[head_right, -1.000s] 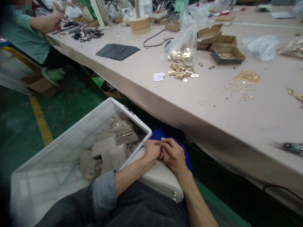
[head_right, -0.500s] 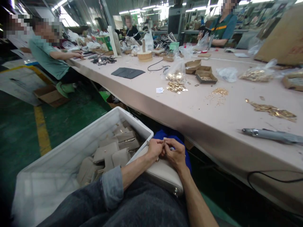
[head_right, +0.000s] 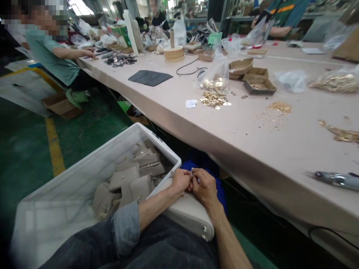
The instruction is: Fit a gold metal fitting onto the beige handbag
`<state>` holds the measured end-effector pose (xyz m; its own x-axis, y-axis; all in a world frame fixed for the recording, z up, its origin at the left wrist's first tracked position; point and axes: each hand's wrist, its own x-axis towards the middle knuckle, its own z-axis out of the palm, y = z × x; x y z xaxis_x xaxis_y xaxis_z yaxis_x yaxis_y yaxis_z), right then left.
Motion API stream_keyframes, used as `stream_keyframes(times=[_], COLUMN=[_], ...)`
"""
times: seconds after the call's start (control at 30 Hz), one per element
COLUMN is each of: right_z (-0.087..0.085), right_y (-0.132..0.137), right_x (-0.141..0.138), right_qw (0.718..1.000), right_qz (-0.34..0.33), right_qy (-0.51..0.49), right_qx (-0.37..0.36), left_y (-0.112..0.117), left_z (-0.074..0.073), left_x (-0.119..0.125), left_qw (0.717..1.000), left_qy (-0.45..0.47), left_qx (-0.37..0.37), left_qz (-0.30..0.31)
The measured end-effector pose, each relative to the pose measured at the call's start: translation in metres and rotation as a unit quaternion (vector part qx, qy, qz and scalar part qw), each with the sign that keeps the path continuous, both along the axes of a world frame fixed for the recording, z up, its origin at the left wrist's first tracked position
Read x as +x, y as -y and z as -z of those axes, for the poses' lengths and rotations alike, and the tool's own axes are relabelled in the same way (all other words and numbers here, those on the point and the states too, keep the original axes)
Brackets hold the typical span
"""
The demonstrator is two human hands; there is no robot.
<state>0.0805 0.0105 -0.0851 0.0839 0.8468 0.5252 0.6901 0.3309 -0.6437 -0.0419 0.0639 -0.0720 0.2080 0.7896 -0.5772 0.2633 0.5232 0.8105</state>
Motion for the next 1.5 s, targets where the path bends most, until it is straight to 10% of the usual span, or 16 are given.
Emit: stream_keyframes(times=[0.3,0.7,1.0,1.5], right_z=[0.003,0.004,-0.010,-0.004], right_y=[0.001,-0.008,-0.025,-0.026], right_x=[0.019,0.029,0.033,0.013], right_qw=[0.993,0.960,0.877,0.884], right_qz=[-0.058,0.036,0.119,0.125], right_qy=[-0.041,-0.182,-0.400,-0.356], right_qx=[-0.094,-0.211,-0.240,-0.274], left_y=[-0.003,-0.003,-0.006,-0.008], left_z=[0.008,0.014,0.010,0.006], left_x=[0.009,0.009,0.009,0.006], left_qw=[1.000,0.999,0.995,0.992], left_qy=[0.011,0.031,0.078,0.086], left_qx=[-0.012,-0.013,-0.064,-0.085], left_qz=[0.013,0.030,0.023,0.030])
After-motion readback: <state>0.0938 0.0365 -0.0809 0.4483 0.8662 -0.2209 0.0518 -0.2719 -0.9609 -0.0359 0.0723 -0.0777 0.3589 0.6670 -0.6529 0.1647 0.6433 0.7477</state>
